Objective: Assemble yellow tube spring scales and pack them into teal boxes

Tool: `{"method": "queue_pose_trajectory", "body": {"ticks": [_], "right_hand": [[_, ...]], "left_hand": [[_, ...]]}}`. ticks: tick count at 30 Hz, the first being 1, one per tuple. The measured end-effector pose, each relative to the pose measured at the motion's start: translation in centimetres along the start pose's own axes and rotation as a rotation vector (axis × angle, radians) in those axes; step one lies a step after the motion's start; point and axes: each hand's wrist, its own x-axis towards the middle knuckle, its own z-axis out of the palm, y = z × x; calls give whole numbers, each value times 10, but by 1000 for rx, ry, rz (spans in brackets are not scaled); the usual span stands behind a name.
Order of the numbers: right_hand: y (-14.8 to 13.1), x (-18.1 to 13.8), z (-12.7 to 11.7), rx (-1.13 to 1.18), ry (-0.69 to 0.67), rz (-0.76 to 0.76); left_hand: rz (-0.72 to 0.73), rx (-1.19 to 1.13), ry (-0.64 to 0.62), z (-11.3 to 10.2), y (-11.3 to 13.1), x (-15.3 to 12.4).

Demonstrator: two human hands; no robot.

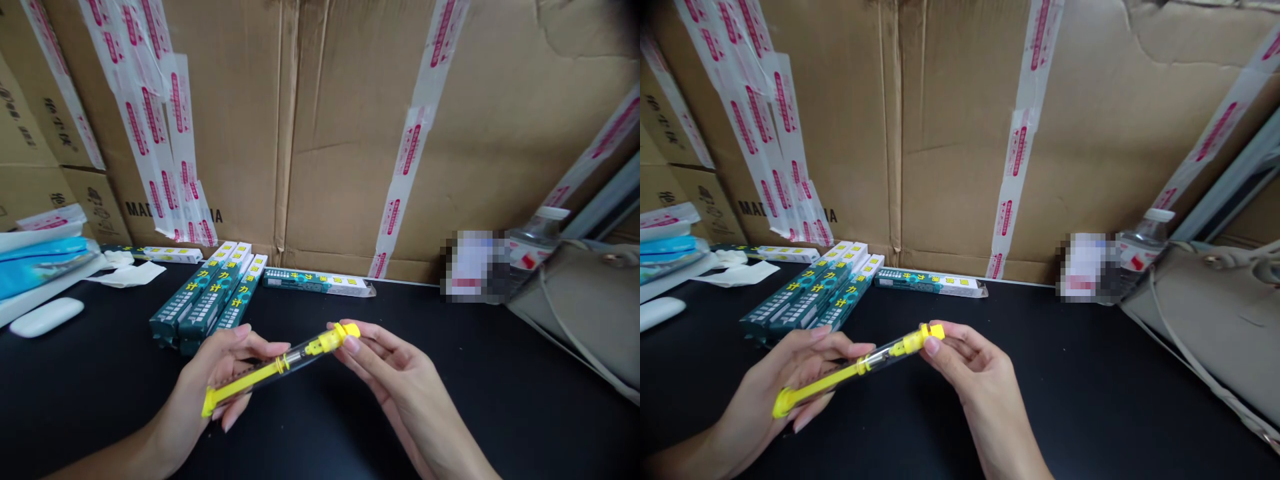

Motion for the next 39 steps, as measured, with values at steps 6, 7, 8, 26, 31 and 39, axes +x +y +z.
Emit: {"method": "queue_pose_trajectory", "body": {"ticks": [6,7,8,26,31,39], "right_hand": [[5,-5,9,216,-15,36],[6,-6,10,233,-13,35],[6,-7,11,246,-13,33],[2,-10,18,297,57,56],[3,-8,15,286,32,55],[5,-6,10,322,-6,92]], "left_hand": [[60,172,38,5,0,-4],[59,217,47,7,2,-6],[61,252,53,9,3,-7],[116,235,43,12,-2,-5],[144,227,61,16,-2,-6],[149,258,63,15,-1,-6]]}}
